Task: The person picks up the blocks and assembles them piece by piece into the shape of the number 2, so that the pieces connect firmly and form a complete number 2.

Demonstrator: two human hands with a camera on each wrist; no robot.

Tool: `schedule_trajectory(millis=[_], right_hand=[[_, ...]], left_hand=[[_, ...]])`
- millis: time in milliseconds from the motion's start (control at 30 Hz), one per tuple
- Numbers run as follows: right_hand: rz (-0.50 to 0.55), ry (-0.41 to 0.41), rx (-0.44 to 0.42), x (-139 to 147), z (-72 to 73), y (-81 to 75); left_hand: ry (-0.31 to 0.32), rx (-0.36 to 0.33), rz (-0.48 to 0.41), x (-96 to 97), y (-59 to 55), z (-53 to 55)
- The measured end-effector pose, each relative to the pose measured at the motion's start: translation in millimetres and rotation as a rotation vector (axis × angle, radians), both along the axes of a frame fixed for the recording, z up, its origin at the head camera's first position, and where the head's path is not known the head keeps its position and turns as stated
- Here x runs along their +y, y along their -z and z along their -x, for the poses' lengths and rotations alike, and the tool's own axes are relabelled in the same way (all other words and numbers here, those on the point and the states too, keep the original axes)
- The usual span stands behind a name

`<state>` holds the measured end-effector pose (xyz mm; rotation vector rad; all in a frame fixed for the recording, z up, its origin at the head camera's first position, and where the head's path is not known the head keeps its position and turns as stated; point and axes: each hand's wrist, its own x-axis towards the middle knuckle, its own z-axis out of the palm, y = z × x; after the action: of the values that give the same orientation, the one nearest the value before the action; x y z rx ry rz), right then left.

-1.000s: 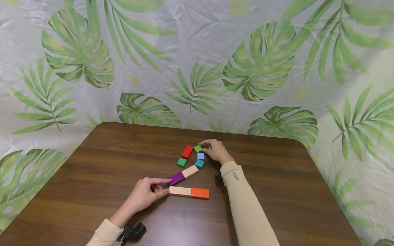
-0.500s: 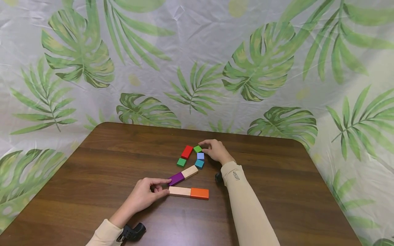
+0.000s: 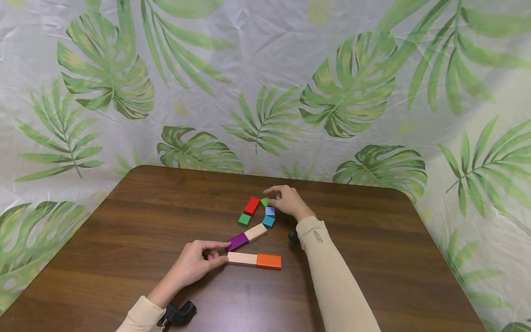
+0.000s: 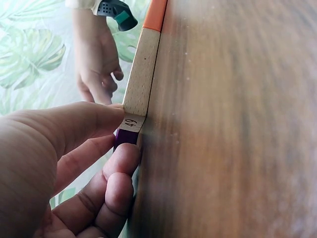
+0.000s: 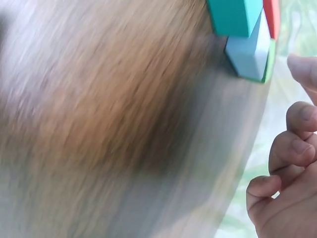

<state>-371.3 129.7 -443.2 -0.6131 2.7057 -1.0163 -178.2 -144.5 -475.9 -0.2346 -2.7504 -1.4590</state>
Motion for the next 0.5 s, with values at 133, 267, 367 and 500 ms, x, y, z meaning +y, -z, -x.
schedule_trajectory(millis=[133, 267, 367, 500], right_hand=[[-0.009, -0.030, -0.005, -11, -2.3, -3.5], [-0.025, -0.041, -0.008, -20, -2.9, -3.4], [-0.039, -0.047, -0.010, -25, -2.7, -2.3], [-0.059, -0.045, -0.026, -31, -5.2, -3.5]], left_hand=[[0.001, 0.009, -0.004, -0.7, 0.5, -0.3], [0.006, 0.016, -0.006, -0.9, 0.9, -0.2], [0.004, 0.007, -0.001, -0.9, 1.1, 0.0], [0.005, -0.005, 0.006, -1.0, 1.6, 0.6]])
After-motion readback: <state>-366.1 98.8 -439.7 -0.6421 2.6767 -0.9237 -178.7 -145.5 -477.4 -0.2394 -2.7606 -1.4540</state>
